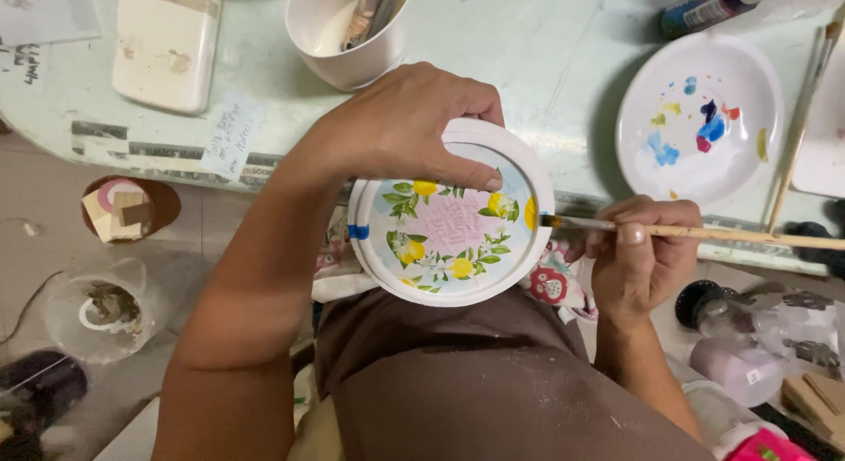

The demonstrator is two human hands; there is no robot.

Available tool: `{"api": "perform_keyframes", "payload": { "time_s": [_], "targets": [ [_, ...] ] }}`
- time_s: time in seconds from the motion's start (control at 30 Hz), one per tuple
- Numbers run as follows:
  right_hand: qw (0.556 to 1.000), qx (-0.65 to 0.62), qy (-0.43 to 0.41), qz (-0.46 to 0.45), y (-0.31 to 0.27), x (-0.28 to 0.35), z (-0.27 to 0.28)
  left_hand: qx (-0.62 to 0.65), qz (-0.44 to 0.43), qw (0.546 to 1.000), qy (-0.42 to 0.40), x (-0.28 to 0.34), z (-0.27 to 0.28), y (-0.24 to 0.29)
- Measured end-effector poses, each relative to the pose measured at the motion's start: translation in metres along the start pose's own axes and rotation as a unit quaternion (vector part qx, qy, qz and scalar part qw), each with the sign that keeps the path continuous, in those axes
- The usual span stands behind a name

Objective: Painting blue accents on a decorative lid using a fine-tipped paintbrush

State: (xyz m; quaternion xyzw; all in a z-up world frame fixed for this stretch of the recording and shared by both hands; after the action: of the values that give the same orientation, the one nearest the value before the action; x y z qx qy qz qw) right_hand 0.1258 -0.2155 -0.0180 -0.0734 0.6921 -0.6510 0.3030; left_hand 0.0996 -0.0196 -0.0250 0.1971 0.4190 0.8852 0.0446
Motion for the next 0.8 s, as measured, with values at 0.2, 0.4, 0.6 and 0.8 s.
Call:
{"api": "perform_keyframes", "payload": {
  "time_s": [0.2,0.4,0.6,0.8],
  "targets": [
    [1.000,-0.001,0.007,-0.006,-0.005,-0.004,0.000,0.011,0.027,0.999,-0.018,0.000,-0.001,0.002],
    [1.000,-0.018,0.004,-0.015,-0.005,-0.005,0.004,0.031,0.050,0.998,-0.024,-0.001,0.001,0.004],
    [1.000,0.013,-0.026,-0.005,-0.003,-0.002,0.001,0.020,0.054,0.998,-0.023,-0.004,-0.001,0.001],
    [1.000,0.017,-0.009,-0.007,-0.004,-0.005,0.006,0.016,0.068,0.997,-0.025,-0.006,-0.001,0.002]
  ]
}}
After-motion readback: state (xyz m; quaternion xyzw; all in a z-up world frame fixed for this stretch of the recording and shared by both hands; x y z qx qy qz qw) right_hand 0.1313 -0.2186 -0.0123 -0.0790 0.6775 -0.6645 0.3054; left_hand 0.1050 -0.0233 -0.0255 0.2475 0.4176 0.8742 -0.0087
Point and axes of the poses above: each hand's wrist, its own x-axis away from the middle knuckle, its own z-axis out of the back of the hand, y = z × x, the point moved 10 cm from there along -x, towards the middle knuckle, and after that the axes turned 5 degrees about -y, right-handed, at the moved point
